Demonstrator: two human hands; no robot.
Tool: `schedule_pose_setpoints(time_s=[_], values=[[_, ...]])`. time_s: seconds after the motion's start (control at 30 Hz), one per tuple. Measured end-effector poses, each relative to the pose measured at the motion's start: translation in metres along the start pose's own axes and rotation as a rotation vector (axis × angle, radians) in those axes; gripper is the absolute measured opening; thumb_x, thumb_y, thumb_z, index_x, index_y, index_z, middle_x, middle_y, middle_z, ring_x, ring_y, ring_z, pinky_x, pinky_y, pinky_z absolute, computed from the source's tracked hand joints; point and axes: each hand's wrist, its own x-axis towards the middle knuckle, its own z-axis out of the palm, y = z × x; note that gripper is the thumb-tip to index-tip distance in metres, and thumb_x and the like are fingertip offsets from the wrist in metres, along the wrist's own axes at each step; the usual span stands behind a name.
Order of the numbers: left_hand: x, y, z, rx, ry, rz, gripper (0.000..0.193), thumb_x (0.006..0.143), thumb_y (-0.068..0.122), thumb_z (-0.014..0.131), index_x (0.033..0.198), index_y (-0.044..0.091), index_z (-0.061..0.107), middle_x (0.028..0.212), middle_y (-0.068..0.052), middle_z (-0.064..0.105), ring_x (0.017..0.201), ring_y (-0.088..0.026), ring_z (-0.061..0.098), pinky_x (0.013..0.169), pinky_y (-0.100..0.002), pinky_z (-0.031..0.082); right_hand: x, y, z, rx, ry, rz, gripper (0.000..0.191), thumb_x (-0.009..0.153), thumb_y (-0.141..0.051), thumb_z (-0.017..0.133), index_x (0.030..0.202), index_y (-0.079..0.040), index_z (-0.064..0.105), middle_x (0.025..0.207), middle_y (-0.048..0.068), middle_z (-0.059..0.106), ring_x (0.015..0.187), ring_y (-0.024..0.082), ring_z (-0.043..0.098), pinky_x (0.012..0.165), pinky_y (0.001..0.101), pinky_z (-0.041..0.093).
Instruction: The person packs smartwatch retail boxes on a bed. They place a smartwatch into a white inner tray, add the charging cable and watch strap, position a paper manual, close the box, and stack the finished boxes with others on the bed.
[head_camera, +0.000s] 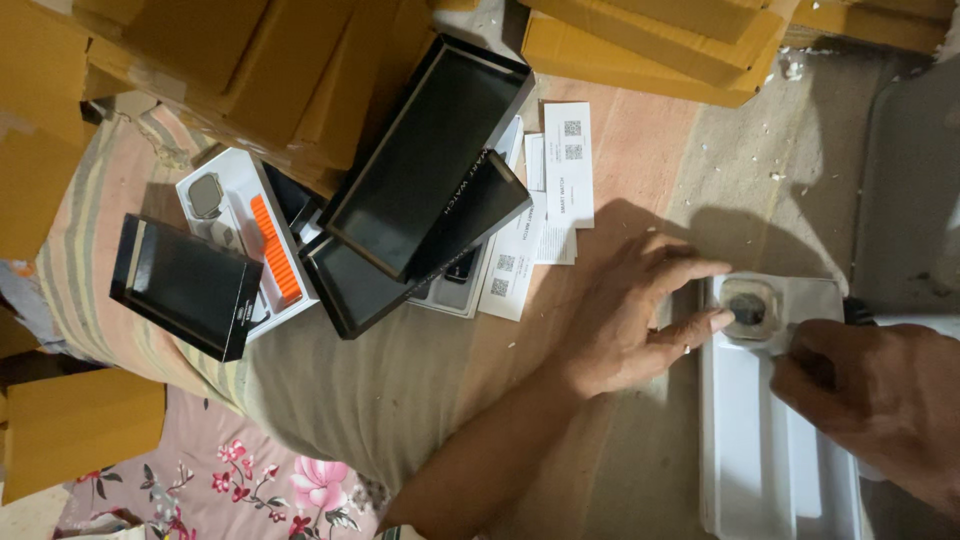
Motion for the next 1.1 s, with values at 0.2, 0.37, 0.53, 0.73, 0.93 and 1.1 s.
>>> schedule_pose_setpoints(time_s=[0.2, 0.37, 0.53, 0.73, 0.93, 1.1], values=[[0.000, 0.000, 0.000, -0.073, 0.046, -0.010, 0.027, 0.102, 0.016, 0.066, 0.129, 0.011, 0.071, 0.120, -0.009, 0.067, 0.113, -0.023, 0.067, 0.099, -0.037, 0.056, 0.008, -0.011, -0.041, 0.484, -0.455, 0.637, 0.037, 0.104, -0.040, 0.056, 0.088, -0.014, 0.076, 0.063, 0.000, 0.074, 0.046, 0.009, 0.069, 0.051, 0.0230, 0.058], [0.001, 0.000, 0.004, -0.018, 0.047, -0.059, 0.019, 0.100, 0.015, 0.071, 0.118, 0.011, 0.073, 0.112, -0.005, 0.069, 0.104, -0.020, 0.068, 0.094, -0.034, 0.058, 0.009, -0.014, -0.058, 0.582, -0.489, 0.606, 0.032, 0.101, -0.042, 0.060, 0.091, -0.013, 0.071, 0.062, 0.001, 0.072, 0.044, 0.008, 0.068, 0.051, 0.0252, 0.057], [-0.001, -0.002, 0.006, -0.035, 0.039, -0.055, 0.017, 0.095, 0.016, 0.075, 0.111, 0.012, 0.075, 0.111, -0.003, 0.069, 0.103, -0.018, 0.068, 0.093, -0.031, 0.059, -0.002, -0.004, -0.022, 0.600, -0.291, 0.544, 0.027, 0.096, -0.039, 0.063, 0.085, -0.017, 0.072, 0.065, 0.000, 0.065, 0.048, 0.013, 0.062, 0.051, 0.0309, 0.057], [-0.002, -0.001, 0.007, 0.079, 0.073, 0.035, 0.016, 0.085, 0.016, 0.080, 0.100, 0.010, 0.078, 0.109, -0.004, 0.067, 0.105, -0.021, 0.066, 0.092, -0.034, 0.057, -0.011, -0.002, 0.012, 0.169, -0.137, 0.221, 0.023, 0.094, -0.037, 0.063, 0.084, -0.019, 0.072, 0.066, -0.002, 0.064, 0.044, 0.007, 0.059, 0.045, 0.0270, 0.052], [0.001, 0.004, 0.005, 0.054, -0.016, -0.065, 0.015, 0.091, 0.013, 0.071, 0.105, 0.007, 0.074, 0.110, -0.006, 0.067, 0.105, -0.022, 0.067, 0.092, -0.033, 0.058, -0.006, -0.006, -0.018, 0.390, -0.289, 0.529, 0.032, 0.098, -0.044, 0.062, 0.084, -0.018, 0.073, 0.060, -0.004, 0.066, 0.044, 0.007, 0.061, 0.045, 0.0238, 0.054], [0.003, 0.009, 0.002, 0.133, 0.026, 0.012, 0.025, 0.083, 0.018, 0.074, 0.106, 0.006, 0.073, 0.111, -0.010, 0.067, 0.108, -0.028, 0.066, 0.095, -0.039, 0.055, -0.009, -0.022, -0.061, 0.259, 0.176, 0.609, 0.066, 0.073, -0.069, 0.072, 0.100, -0.009, 0.070, 0.082, 0.009, 0.067, 0.069, 0.020, 0.067, 0.066, 0.0335, 0.057]])
